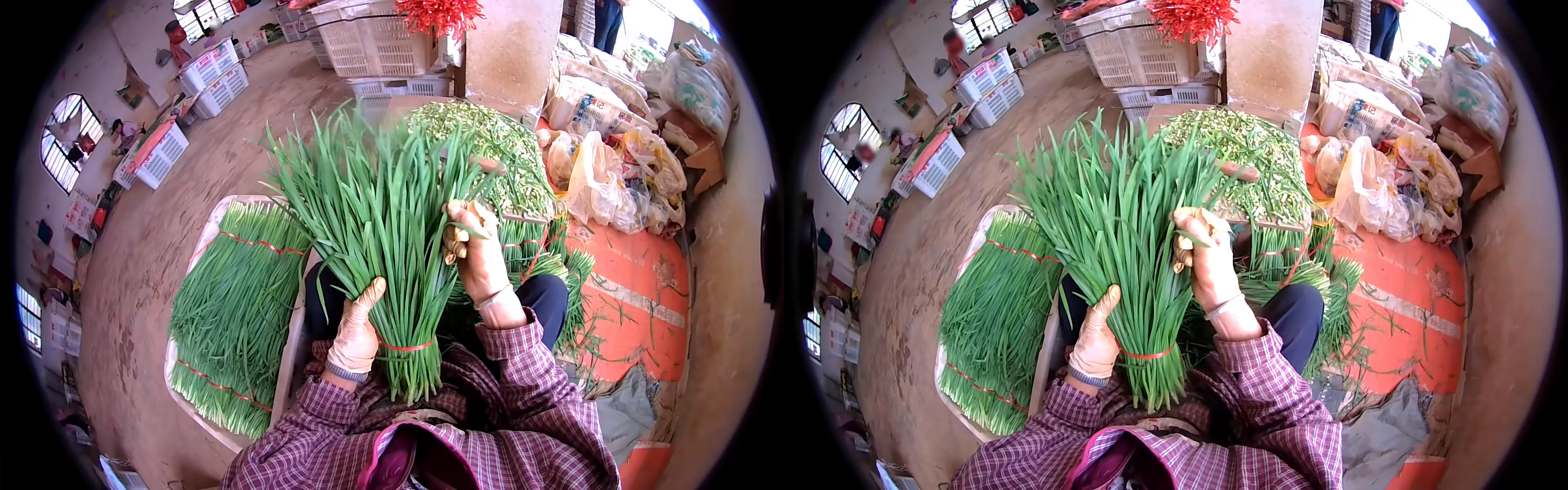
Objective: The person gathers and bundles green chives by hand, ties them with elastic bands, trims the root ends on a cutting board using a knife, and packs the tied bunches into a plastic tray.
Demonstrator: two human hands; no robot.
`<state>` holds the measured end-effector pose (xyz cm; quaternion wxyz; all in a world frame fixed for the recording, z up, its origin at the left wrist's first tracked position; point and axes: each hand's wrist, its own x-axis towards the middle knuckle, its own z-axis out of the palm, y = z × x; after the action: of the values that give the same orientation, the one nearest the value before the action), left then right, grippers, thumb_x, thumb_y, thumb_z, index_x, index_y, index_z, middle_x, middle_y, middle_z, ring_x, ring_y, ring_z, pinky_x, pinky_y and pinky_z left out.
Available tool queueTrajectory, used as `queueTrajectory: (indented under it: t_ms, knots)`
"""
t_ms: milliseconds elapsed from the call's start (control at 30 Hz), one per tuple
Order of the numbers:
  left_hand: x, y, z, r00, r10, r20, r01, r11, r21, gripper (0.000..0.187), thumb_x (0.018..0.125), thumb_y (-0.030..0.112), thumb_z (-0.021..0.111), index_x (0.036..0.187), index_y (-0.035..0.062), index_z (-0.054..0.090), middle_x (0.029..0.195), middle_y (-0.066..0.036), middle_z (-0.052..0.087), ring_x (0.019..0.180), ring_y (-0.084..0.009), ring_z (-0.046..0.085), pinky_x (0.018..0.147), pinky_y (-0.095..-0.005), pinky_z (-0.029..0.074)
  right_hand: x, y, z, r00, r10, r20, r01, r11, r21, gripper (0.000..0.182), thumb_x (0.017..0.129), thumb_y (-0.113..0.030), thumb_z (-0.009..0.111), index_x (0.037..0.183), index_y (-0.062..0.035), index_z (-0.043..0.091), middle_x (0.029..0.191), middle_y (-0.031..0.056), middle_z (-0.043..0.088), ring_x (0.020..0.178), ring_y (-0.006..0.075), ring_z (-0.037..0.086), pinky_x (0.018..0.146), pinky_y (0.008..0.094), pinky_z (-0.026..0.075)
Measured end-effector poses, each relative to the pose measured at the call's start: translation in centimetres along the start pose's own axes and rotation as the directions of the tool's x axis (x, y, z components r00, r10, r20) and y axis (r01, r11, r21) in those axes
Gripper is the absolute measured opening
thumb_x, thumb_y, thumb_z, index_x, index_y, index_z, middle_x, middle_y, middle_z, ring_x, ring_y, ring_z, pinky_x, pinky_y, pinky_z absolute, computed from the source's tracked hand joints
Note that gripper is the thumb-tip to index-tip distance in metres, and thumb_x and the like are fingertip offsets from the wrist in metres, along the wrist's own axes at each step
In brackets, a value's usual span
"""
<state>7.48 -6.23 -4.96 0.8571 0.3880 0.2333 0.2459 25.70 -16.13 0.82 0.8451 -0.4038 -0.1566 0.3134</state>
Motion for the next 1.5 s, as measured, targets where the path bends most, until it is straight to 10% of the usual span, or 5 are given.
queueTrajectory:
  t_ms: [267,967,1200,1367,1500]
  knots:
    - [-0.2,-0.3,-0.2,0.999,-0.025,0.021,0.026,0.999,-0.028,0.048,0.090,0.026,0.076,0.132,0.0068,0.063,0.123,-0.002,0.067,0.111,-0.0164,0.063,0.100,-0.0355,0.051,2.5,-3.6,-1.6,0.981,-0.172,0.089,0.111,0.877,0.468,0.017,0.105,-0.032,0.057,0.105,-0.0153,0.060,0.071,-0.0113,0.053,0.051,0.0028,0.043,0.049,0.0217,0.040]
    - [-1.3,0.4,2.4,0.998,0.013,0.066,-0.012,1.000,-0.003,0.047,0.090,0.022,0.077,0.130,0.0023,0.061,0.120,-0.006,0.069,0.104,-0.0188,0.067,0.094,-0.0363,0.056,-0.8,-5.3,2.8,0.768,-0.219,0.601,0.637,0.350,-0.687,0.029,0.100,-0.022,0.062,0.087,0.0015,0.071,0.077,0.0111,0.070,0.054,0.0175,0.065,0.055,0.0305,0.050]
    - [-1.6,0.1,2.3,0.999,-0.018,0.049,0.018,1.000,0.005,0.044,0.088,0.019,0.079,0.126,0.0044,0.064,0.117,-0.004,0.070,0.102,-0.0178,0.068,0.093,-0.0351,0.056,1.8,-4.4,-0.8,0.962,-0.151,0.229,0.072,0.945,0.320,0.024,0.105,-0.030,0.058,0.109,-0.0068,0.063,0.072,-0.0056,0.057,0.052,0.0055,0.050,0.048,0.0217,0.047]
    - [-1.3,-0.2,2.0,0.999,0.009,0.037,-0.010,0.999,0.033,0.038,0.088,0.020,0.078,0.121,0.0037,0.067,0.114,-0.004,0.071,0.101,-0.0161,0.068,0.093,-0.0344,0.056,0.4,-7.4,-0.9,0.924,-0.383,0.000,0.381,0.918,-0.110,0.037,0.106,-0.030,0.056,0.134,-0.0060,0.052,0.098,-0.0009,0.067,0.075,0.0073,0.058,0.066,0.0247,0.051]
    - [-1.5,-0.5,2.1,0.998,-0.069,-0.008,0.069,0.995,0.072,0.045,0.089,0.028,0.079,0.124,0.0041,0.064,0.116,-0.004,0.068,0.102,-0.0161,0.066,0.094,-0.0343,0.055,-0.1,-5.8,0.1,0.624,-0.503,0.597,0.699,0.018,-0.715,0.046,0.085,-0.019,0.075,0.127,-0.0072,0.062,0.115,0.0091,0.069,0.109,0.0261,0.064,0.102,0.0398,0.046]
